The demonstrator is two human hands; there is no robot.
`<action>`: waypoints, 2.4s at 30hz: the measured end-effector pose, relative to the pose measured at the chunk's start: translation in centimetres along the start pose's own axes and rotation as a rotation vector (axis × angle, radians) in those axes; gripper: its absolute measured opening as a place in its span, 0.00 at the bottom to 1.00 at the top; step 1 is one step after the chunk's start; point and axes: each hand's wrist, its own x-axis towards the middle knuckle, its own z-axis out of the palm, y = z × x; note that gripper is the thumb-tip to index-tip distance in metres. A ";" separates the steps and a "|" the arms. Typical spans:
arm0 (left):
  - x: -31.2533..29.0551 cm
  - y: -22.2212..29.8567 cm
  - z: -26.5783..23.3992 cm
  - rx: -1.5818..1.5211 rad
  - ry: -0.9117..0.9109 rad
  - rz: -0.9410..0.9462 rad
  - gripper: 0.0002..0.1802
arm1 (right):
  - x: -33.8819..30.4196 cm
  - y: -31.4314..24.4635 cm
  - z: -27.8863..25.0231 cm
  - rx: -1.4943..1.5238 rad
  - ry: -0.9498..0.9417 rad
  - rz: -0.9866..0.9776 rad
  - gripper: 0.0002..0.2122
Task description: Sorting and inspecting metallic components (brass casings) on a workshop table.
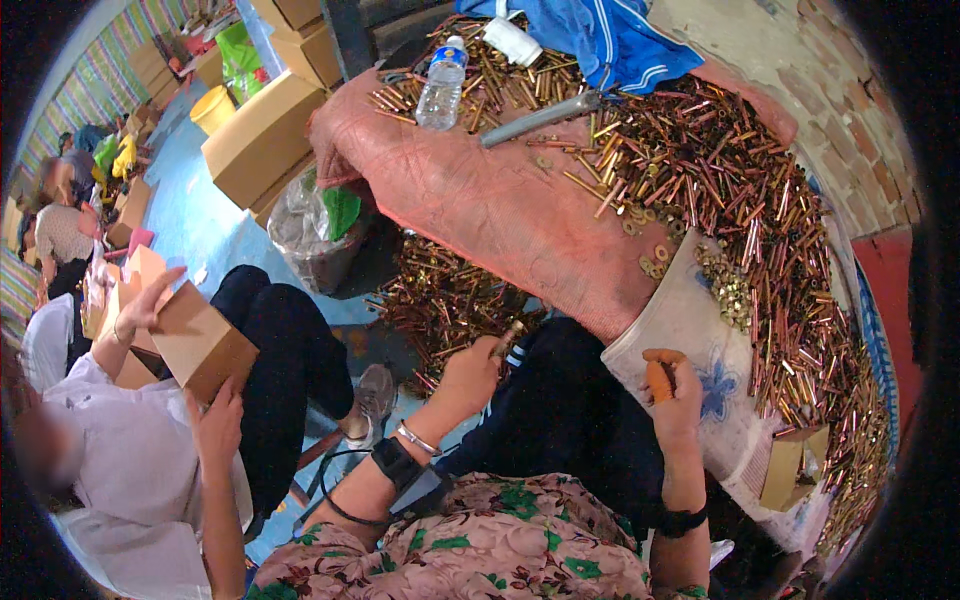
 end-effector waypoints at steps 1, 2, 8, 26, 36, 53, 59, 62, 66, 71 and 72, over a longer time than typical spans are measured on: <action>0.6 0.1 -0.3 0.081 0.026 -0.020 0.14 | 0.4 0.0 -0.3 0.016 0.018 0.007 0.07; 1.3 0.5 -0.7 0.083 -0.038 -0.167 0.18 | 1.0 0.4 -0.5 -0.021 0.040 -0.058 0.07; 4.9 -1.9 0.4 -0.015 0.155 -0.063 0.28 | 5.0 0.8 -2.1 -0.262 0.212 -0.343 0.06; 26.4 9.6 -1.4 0.555 0.600 0.524 0.21 | 9.2 5.1 -1.9 -0.501 0.298 -0.552 0.09; 26.7 12.1 -0.4 0.742 0.451 0.275 0.17 | 8.9 5.9 -1.9 -0.487 0.305 -0.534 0.10; 20.1 11.5 2.3 0.219 0.404 0.340 0.15 | 8.1 5.0 -1.8 -0.496 0.278 -0.490 0.11; 19.1 13.4 4.0 0.093 0.413 0.337 0.16 | 8.0 3.8 -1.3 -0.462 0.348 -0.563 0.10; 19.0 13.6 5.1 0.297 0.359 0.322 0.16 | 8.1 4.3 -1.4 -0.469 0.377 -0.581 0.10; 19.1 13.5 5.6 0.332 0.364 0.260 0.14 | 8.4 5.8 -1.6 -0.509 0.377 -0.579 0.11; 18.9 13.6 5.9 0.364 0.405 0.246 0.12 | 8.5 5.5 -1.8 -0.475 0.384 -0.592 0.08; 18.8 13.5 5.8 0.355 0.407 0.256 0.11 | 8.4 5.5 -1.9 -0.479 0.387 -0.606 0.08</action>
